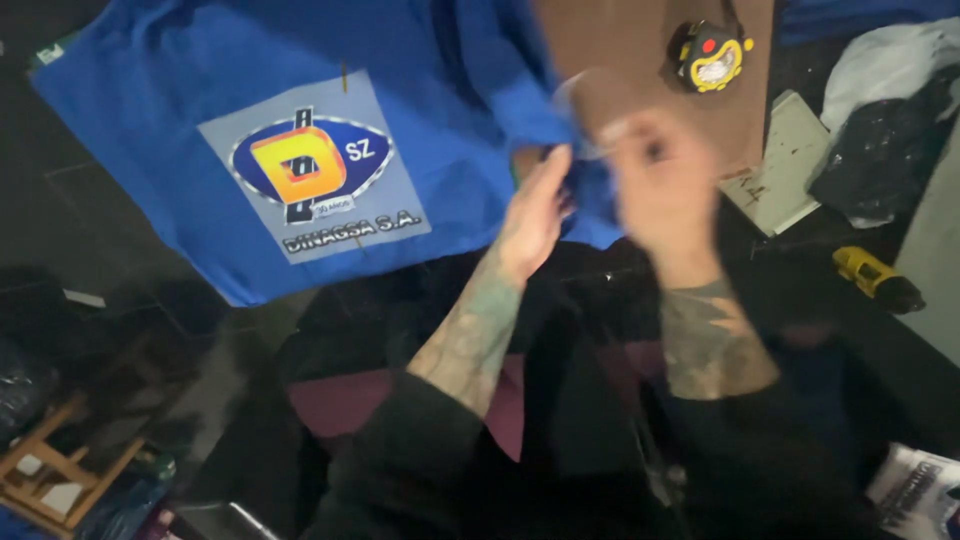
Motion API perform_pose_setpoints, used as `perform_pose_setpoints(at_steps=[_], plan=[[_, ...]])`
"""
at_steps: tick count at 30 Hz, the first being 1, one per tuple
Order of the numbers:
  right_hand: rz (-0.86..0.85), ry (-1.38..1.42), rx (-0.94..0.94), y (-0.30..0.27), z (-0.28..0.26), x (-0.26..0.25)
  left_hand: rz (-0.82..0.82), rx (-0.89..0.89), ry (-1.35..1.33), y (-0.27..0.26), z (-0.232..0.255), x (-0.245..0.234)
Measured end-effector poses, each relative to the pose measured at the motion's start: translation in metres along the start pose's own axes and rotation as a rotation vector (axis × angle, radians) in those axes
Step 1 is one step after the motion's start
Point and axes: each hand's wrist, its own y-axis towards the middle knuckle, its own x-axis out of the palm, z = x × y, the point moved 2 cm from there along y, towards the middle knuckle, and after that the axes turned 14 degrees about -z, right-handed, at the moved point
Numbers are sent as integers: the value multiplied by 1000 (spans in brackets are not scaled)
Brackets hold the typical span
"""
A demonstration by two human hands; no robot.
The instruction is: The recorder measures the correct position on blue long-sleeve shirts and uses double-sided tape to apply printed logos.
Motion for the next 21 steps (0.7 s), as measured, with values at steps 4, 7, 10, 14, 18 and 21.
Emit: perform_pose_setpoints(at_steps=[4, 7, 10, 14, 18, 21], plan=[[234, -18, -115, -31, -35, -48, -1, 586, 868, -25, 66, 59], [49, 140, 49, -62, -74, -37, -100, 231, 194, -53, 34, 47], [-102, 312, 56, -89, -80, -2, -169, 239, 314, -117, 95, 62], [-331, 411, 22, -107, -113, 36, -12, 602, 1254, -182, 165, 46], [-373, 784, 52, -127, -152, 94, -113, 791, 1693, -230, 197, 20], [-355, 925, 87, -143, -172, 135, -28, 711, 1553, -259, 200, -16]])
